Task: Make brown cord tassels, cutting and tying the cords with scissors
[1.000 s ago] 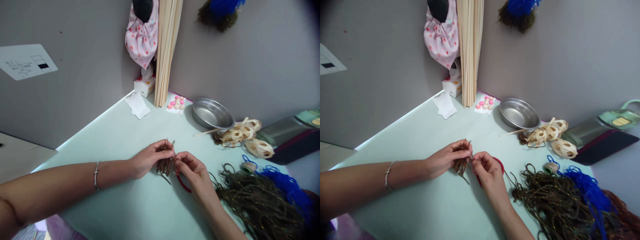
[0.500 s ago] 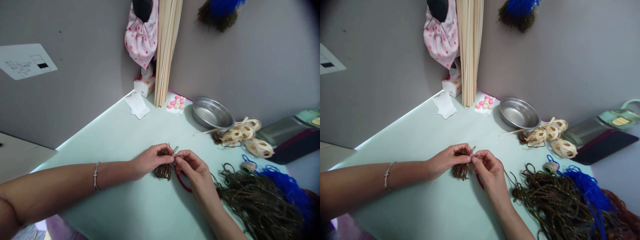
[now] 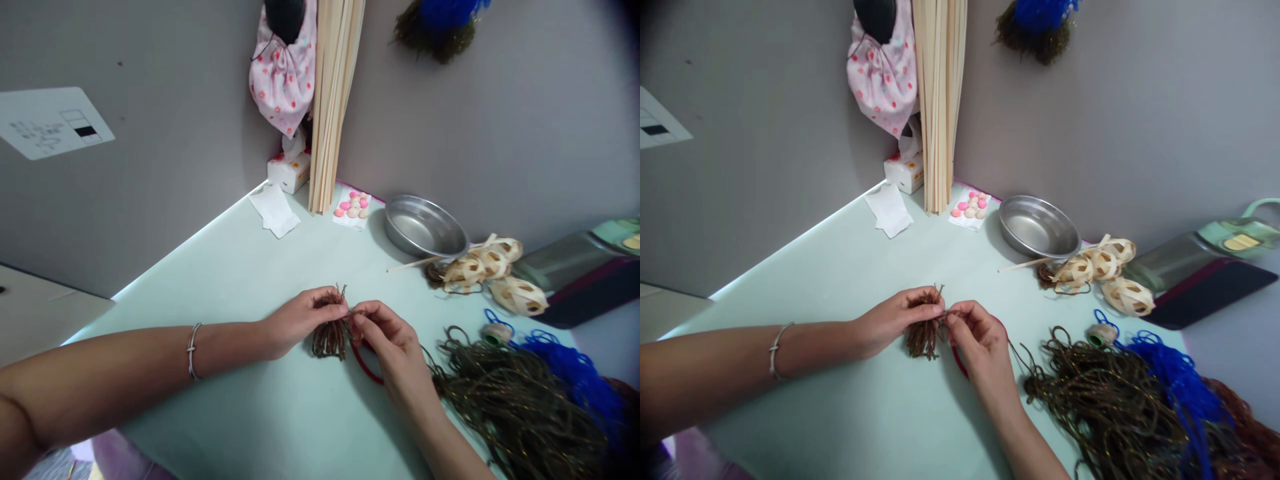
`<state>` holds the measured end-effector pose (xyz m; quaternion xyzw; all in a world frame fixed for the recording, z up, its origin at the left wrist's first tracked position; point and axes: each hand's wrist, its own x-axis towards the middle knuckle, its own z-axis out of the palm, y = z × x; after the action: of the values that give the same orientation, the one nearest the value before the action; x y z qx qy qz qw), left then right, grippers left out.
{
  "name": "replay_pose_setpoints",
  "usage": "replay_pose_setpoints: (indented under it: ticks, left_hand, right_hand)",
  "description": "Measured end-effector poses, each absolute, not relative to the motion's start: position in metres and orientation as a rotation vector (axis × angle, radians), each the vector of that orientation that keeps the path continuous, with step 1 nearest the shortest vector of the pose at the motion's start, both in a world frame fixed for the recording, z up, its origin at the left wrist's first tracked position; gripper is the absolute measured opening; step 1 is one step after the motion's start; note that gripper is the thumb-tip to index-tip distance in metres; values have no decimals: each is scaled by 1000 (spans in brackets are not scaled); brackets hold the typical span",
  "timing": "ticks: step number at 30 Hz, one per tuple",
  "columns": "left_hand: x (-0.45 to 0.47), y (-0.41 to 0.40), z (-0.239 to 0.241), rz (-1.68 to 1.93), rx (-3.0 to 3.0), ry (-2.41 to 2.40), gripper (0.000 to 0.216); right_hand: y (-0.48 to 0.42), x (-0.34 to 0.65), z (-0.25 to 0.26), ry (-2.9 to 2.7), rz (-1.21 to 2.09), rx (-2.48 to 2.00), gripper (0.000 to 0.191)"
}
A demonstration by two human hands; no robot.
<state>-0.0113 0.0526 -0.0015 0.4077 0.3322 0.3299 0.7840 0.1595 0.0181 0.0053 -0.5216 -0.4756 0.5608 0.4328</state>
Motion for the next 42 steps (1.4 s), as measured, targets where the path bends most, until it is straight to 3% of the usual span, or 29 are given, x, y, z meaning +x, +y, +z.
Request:
replay_pose_setpoints:
  ticks: [10, 20, 30, 42]
  left_hand:
    - [-12, 52, 1, 722, 969, 723, 32]
    - [-13, 53, 5, 713, 933, 719, 8]
    - [-12, 53, 2, 737, 871, 732, 18]
    - [-13, 53, 3, 755, 865, 741, 13]
  right_hand:
    - [17, 161, 2, -1215, 1352, -1312, 20]
    - [15, 156, 6, -1238, 1362, -1345, 16]
    - [16, 153, 9, -1172, 1355, -1379, 20]
    - [15, 157, 1, -1159, 1387, -1365, 22]
